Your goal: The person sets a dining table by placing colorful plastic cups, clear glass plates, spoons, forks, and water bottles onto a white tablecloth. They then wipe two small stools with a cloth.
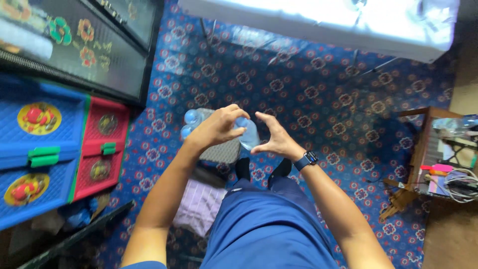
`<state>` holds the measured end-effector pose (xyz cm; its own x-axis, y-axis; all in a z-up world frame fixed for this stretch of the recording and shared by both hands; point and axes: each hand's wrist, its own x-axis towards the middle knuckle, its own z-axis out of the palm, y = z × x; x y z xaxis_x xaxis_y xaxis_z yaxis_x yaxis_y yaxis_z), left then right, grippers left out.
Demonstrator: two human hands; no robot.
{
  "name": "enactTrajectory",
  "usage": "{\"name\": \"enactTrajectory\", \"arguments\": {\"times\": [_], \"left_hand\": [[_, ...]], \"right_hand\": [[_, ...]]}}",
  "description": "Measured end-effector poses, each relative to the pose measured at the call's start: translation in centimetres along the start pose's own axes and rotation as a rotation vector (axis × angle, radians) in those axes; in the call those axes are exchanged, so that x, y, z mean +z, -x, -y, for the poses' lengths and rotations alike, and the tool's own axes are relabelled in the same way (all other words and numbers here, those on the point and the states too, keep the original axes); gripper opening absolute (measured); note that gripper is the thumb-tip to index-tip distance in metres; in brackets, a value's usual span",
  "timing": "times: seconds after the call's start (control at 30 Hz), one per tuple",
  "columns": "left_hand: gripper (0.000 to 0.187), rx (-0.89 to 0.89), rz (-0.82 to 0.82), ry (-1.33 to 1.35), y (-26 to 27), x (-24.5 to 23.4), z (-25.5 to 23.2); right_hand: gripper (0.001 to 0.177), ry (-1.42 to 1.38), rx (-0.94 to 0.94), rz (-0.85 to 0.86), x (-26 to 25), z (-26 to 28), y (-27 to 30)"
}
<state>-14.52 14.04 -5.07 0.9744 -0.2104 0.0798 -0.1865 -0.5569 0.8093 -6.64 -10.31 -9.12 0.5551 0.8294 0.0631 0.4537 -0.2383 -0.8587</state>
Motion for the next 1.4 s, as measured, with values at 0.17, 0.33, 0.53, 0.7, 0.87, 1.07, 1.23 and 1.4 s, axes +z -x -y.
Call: {"name": "enactTrajectory", "arguments": {"times": [0.17,0.33,0.53,0.7,0.87,1.07,1.23,1.4], "left_hand": [[0.054,0.091,-0.169,0.280,-6.8,-1.1,-6.1],[0.076,0.027,-0.168,1.159,-14.6,5.6,-6.8],[0.079,-0.077,0.031,1.251,-21.0,13.8,-8.4],[0.084,-0.160,0.038,1.306,-28.2,18.0,-11.1],[0.083,-0.112,0.057,1.316,-33.5,20.2,-15.3],[0.088,-0.194,0.012,1.288,-37.8,21.8,-16.8],[0.095,-0.190,0.000,1.388,-38.6,20.5,-15.0],[0.095,-0.173,0.035,1.548,-39.8,19.1,-11.4]], "right_hand": [[0.093,-0.534,0.221,-0.091,-4.0,1.5,1.9],[0.080,-0.896,0.114,-0.251,-10.4,1.6,3.3],[0.061,-1.210,0.062,-0.258,-19.2,0.5,5.1],[0.063,-0.721,0.191,-0.333,-25.9,0.0,7.0],[0.067,-0.759,0.103,-0.367,-31.8,-3.7,8.4],[0.073,-0.856,0.067,-0.377,-36.6,-7.9,8.8],[0.075,-0.753,0.006,-0.425,-38.8,-9.9,8.2],[0.071,-0.834,-0.091,-0.439,-41.2,-11.6,6.4]]}}
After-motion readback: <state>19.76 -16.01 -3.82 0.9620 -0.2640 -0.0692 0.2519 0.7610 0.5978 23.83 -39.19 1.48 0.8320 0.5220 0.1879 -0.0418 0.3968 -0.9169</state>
